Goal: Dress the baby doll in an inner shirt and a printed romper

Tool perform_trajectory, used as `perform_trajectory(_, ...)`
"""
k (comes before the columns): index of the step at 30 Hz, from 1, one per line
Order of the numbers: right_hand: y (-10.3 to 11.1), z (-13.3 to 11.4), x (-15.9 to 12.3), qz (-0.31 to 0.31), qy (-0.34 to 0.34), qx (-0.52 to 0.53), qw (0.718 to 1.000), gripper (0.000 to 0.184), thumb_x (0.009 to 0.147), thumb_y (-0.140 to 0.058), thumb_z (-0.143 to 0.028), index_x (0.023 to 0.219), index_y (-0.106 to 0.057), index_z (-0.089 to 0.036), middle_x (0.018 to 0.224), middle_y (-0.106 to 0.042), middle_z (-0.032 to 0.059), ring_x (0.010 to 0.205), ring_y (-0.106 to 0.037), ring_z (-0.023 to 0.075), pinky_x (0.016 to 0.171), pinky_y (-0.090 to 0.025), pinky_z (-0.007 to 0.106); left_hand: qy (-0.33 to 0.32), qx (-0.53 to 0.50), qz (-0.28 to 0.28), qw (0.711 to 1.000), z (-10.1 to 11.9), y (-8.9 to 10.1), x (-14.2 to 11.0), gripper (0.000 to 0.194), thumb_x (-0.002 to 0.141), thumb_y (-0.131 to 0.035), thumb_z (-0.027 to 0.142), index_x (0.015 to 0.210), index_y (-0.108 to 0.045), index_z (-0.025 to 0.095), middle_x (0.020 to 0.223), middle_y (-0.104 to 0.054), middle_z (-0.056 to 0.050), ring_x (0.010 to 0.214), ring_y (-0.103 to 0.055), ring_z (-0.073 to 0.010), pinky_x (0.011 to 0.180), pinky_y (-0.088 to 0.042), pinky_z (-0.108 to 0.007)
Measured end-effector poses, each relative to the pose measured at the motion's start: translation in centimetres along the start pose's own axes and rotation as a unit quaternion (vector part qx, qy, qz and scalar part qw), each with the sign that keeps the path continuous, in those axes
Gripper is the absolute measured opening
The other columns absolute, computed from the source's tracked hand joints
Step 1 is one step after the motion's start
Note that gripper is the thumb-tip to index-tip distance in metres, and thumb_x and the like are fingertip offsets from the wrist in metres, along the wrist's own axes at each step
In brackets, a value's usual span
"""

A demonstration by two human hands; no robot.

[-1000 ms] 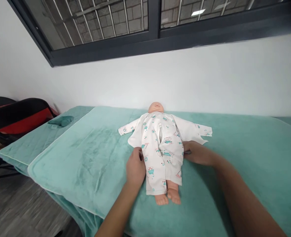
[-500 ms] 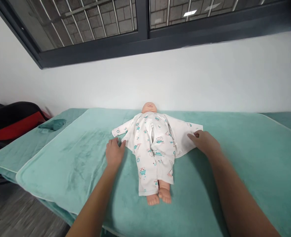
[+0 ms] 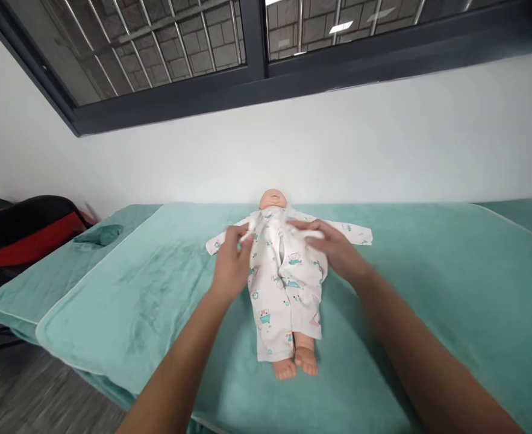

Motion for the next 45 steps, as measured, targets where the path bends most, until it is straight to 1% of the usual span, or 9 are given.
perform_trajectory(2,-2.1,-0.3,-0.5,-0.083,0.0,0.006,0.997,0.02,0.085,-0.066,-0.04,0.091,-0.061,-0.022,0.112,-0.072,0.0071,0.103,-0.064,0.0224,0.094,-0.049,0.039,-0.069,0.066,-0.105,0.99,1.3,-2.1,-1.2,0.016,0.096,-0.044,0.032,0.101,-0.055,0.022,0.111,-0.067,-0.007,0.104,-0.06,-0.0231,0.09,-0.045,-0.036)
perform_trajectory(5,-1.1,0.3,-0.9,-0.012,-0.003,0.075,0.997,0.021,0.088,-0.063,-0.042,0.086,-0.063,-0.021,0.104,-0.072,0.0081,0.094,-0.066,0.0205,0.082,-0.051,0.034,-0.142,0.149,-0.191,0.96,1.3,-4.0,-3.3,0.012,0.095,-0.045,0.022,0.097,-0.057,0.022,0.12,-0.066,-0.008,0.115,-0.057,-0.0258,0.096,-0.04,-0.042)
perform_trajectory(8,1.4,1.3,-1.0,0.112,0.007,0.121,0.986,0.021,0.088,-0.061,-0.041,0.079,-0.059,-0.022,0.091,-0.069,0.0048,0.075,-0.061,0.0162,0.065,-0.048,0.028,-0.157,0.138,-0.177,0.962,0.9,-4.0,-4.6,0.011,0.096,-0.047,0.022,0.101,-0.057,0.023,0.121,-0.067,-0.006,0.116,-0.058,-0.0242,0.098,-0.039,-0.042)
perform_trajectory(11,1.8,1.9,-1.0,0.138,0.006,0.05,0.989,0.021,0.088,-0.06,-0.039,0.076,-0.062,-0.022,0.08,-0.065,0.0024,0.069,-0.057,0.0144,0.065,-0.045,0.027,-0.135,0.08,-0.161,0.974,0.7,-3.5,-5.3,0.013,0.096,-0.048,0.023,0.102,-0.059,0.023,0.111,-0.07,-0.005,0.107,-0.061,-0.0216,0.095,-0.041,-0.039)
perform_trajectory(20,-0.4,2.9,-1.5,0.002,-0.068,-0.158,0.985,0.043,0.091,-0.055,-0.053,0.063,-0.057,-0.02,0.047,-0.047,-0.0039,0.046,-0.043,0.012,0.05,-0.034,0.027,-0.079,-0.008,-0.084,0.993,0.2,-0.8,-10.5,0.012,0.095,-0.05,0.017,0.095,-0.06,0.022,0.1,-0.066,-0.003,0.096,-0.061,-0.017,0.087,-0.048,-0.032)
perform_trajectory(24,-1.6,0.8,-2.8,-0.033,-0.001,-0.212,0.977,0.045,0.092,-0.055,-0.046,0.057,-0.052,-0.019,0.051,-0.047,-0.0032,0.051,-0.042,0.0115,0.052,-0.03,0.028,-0.07,0.009,-0.092,0.993,-0.4,0.3,-15.5,0.026,0.092,-0.049,0.01,0.111,-0.059,0.025,0.112,-0.062,-0.005,0.106,-0.06,-0.0175,0.091,-0.051,-0.032)
perform_trajectory(29,-6.9,-1.6,-8.8,-0.142,0.111,-0.293,0.939,0.03,0.093,-0.058,-0.032,0.066,-0.053,-0.019,0.064,-0.055,-0.0028,0.064,-0.049,0.0131,0.067,-0.036,0.03,0.02,0.024,-0.11,0.993,-2.1,-0.6,-20.2,0.062,0.081,-0.066,0.011,0.136,-0.044,0.029,0.125,-0.053,-0.008,0.111,-0.059,-0.0205,0.094,-0.053,-0.036)
perform_trajectory(36,-10.9,-2.0,-17.2,-0.005,0.113,-0.41,0.905,0.012,0.09,-0.053,-0.013,0.097,-0.06,-0.02,0.095,-0.067,0.0033,0.093,-0.055,0.0212,0.087,-0.037,0.037,-0.055,0.068,-0.043,0.995,0.2,-1.9,-20.3,0.039,0.089,-0.062,0.022,0.128,-0.058,0.025,0.115,-0.054,-0.009,0.106,-0.058,-0.0229,0.09,-0.053,-0.039)
perform_trajectory(45,-13.2,-1.4,-17.3,0.063,0.073,-0.563,0.821,0.021,0.087,-0.06,-0.011,0.104,-0.064,-0.022,0.104,-0.07,0.0042,0.101,-0.054,0.0268,0.085,-0.034,0.041,-0.013,-0.056,-0.067,0.996,-0.6,-0.8,-19.8,0.027,0.089,-0.061,0.02,0.115,-0.064,0.024,0.106,-0.058,-0.005,0.1,-0.06,-0.0185,0.088,-0.051,-0.033)
Point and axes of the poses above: each hand's wrist, its own x-axis towards the middle knuckle, its own y-axis out of the back of the hand, z = x × y, the point moved 5 cm from there along x, towards the middle knuckle
